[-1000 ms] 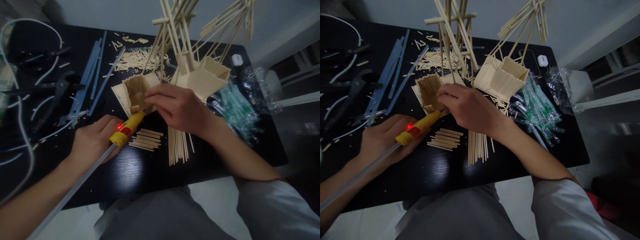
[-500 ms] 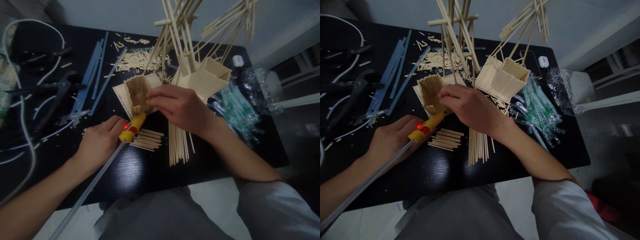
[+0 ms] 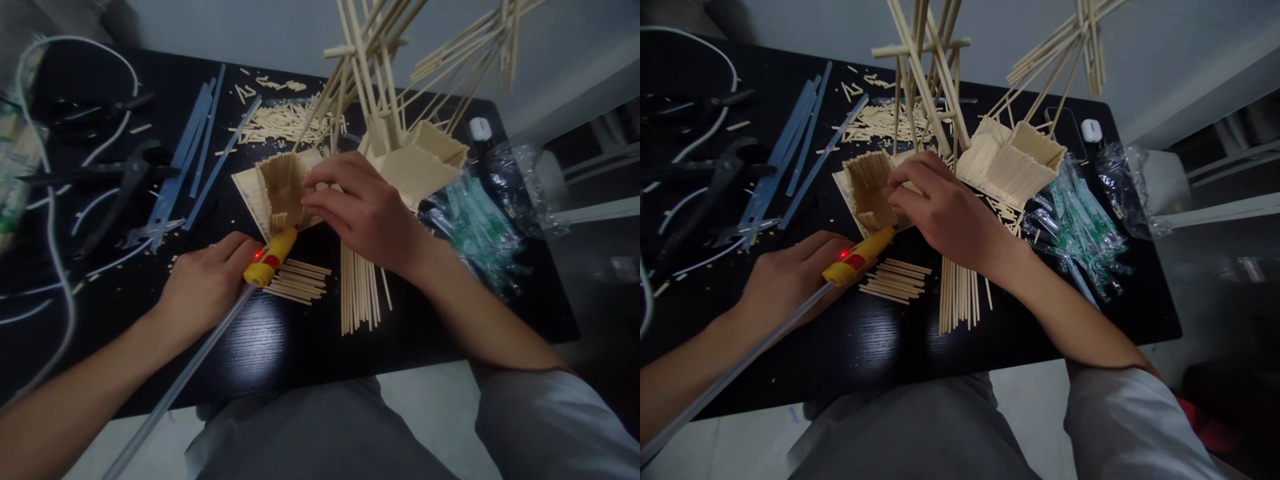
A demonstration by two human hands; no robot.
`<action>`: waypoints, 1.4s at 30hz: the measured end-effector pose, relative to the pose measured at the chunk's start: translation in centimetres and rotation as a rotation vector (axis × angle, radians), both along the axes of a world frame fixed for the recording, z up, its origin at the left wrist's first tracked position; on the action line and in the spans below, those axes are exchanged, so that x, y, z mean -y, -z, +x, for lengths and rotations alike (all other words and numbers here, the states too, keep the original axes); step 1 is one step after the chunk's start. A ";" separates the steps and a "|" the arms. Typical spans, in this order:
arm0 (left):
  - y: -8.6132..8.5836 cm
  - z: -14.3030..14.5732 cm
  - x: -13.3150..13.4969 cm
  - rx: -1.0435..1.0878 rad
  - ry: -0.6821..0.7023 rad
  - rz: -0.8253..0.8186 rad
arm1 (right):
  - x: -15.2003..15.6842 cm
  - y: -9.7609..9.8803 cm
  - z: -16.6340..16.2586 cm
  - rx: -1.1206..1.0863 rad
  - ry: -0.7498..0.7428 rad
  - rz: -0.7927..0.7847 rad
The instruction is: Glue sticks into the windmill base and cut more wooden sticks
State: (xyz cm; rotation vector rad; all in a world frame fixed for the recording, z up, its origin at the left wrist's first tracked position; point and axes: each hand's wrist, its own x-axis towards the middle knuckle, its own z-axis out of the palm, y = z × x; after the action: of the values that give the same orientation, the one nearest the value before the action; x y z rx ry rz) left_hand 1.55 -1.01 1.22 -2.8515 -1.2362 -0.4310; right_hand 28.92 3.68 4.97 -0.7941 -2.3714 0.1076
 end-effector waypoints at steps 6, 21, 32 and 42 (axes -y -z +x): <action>0.0 0.0 0.0 -0.008 0.000 -0.009 | 0.1 0.0 -0.1 -0.002 -0.008 -0.044; 0.0 -0.1 0.0 -0.033 -0.030 -0.100 | 0.1 -0.1 -0.1 0.030 0.011 -0.030; -0.1 -0.3 0.0 -0.014 -0.027 -0.085 | 0.3 -0.1 0.0 0.017 0.006 -0.038; -0.6 -0.9 0.5 0.147 0.021 -0.031 | 0.2 0.1 0.0 0.011 -0.006 -0.047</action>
State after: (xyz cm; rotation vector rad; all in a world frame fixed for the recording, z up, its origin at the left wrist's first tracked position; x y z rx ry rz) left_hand 0.62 -1.47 1.85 -2.9077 -1.2451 -0.6383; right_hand 28.92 3.43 4.83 -0.8118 -2.3893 0.1629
